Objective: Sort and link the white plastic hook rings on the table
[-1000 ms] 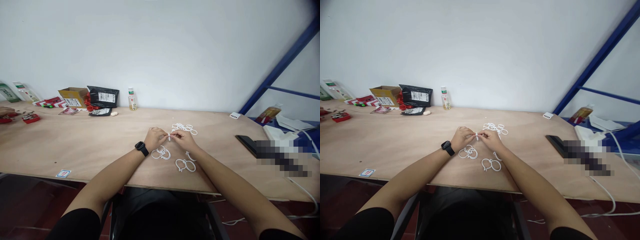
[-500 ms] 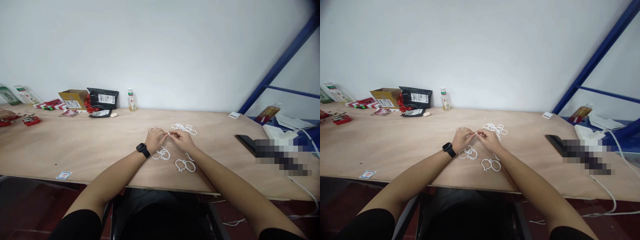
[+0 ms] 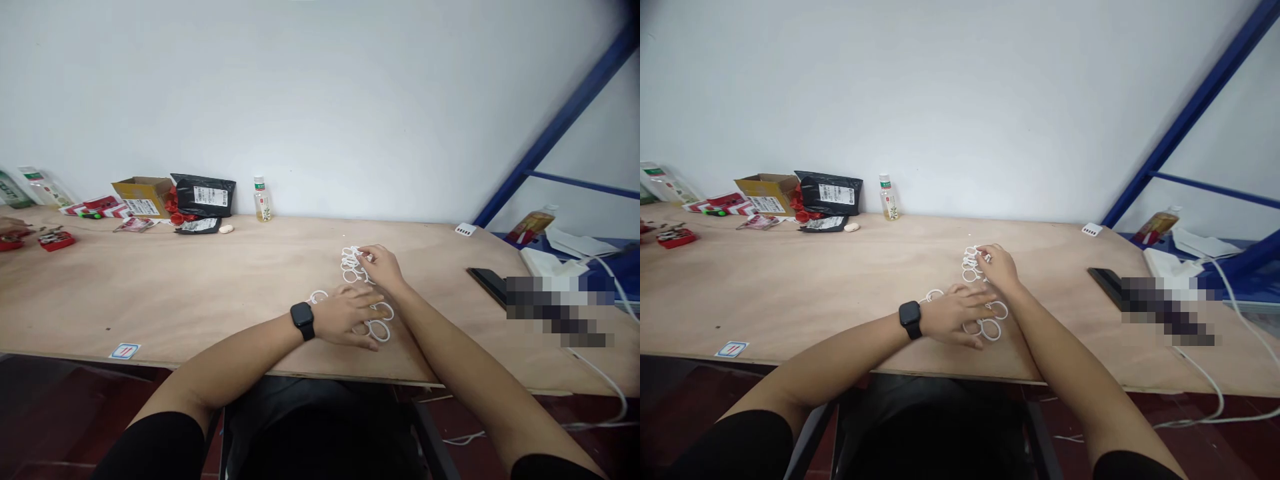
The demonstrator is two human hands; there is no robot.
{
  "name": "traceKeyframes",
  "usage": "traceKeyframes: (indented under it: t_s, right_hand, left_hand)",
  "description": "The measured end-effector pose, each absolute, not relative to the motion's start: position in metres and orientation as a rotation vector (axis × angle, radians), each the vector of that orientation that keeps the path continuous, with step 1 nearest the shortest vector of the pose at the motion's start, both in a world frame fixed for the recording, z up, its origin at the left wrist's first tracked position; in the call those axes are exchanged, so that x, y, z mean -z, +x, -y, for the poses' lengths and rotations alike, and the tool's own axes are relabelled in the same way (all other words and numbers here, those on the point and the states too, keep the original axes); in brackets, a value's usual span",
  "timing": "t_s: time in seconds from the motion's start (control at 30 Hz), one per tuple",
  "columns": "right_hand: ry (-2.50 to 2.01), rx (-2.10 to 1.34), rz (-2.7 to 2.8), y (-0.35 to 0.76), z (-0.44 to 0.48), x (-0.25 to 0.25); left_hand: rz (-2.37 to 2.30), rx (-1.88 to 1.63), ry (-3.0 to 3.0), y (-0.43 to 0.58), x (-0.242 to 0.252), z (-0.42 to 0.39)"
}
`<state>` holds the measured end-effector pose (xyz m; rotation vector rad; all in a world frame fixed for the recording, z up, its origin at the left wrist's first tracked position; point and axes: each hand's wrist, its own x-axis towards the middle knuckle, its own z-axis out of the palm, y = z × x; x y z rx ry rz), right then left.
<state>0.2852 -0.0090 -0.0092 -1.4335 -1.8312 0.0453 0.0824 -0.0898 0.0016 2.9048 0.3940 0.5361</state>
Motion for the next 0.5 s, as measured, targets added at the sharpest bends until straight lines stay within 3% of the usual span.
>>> traceKeyframes:
  t_s: [0.13,0.3,0.5]
  right_hand:
    - [-1.385,-0.086,1.904,0.275,0.014,0.009]
    - [-1.388,-0.113,1.91,0.274,0.015,0.009]
    - [-1.328,-0.176,1.932,0.276,0.017,0.008]
  left_hand:
    - [-0.315,-0.427,2.923,0.095,0.009,0.094]
    - [-0.297,-0.561,2.913,0.082,0.01,0.077]
    - [-0.555,-0.537,2.932,0.058,0.0,0.06]
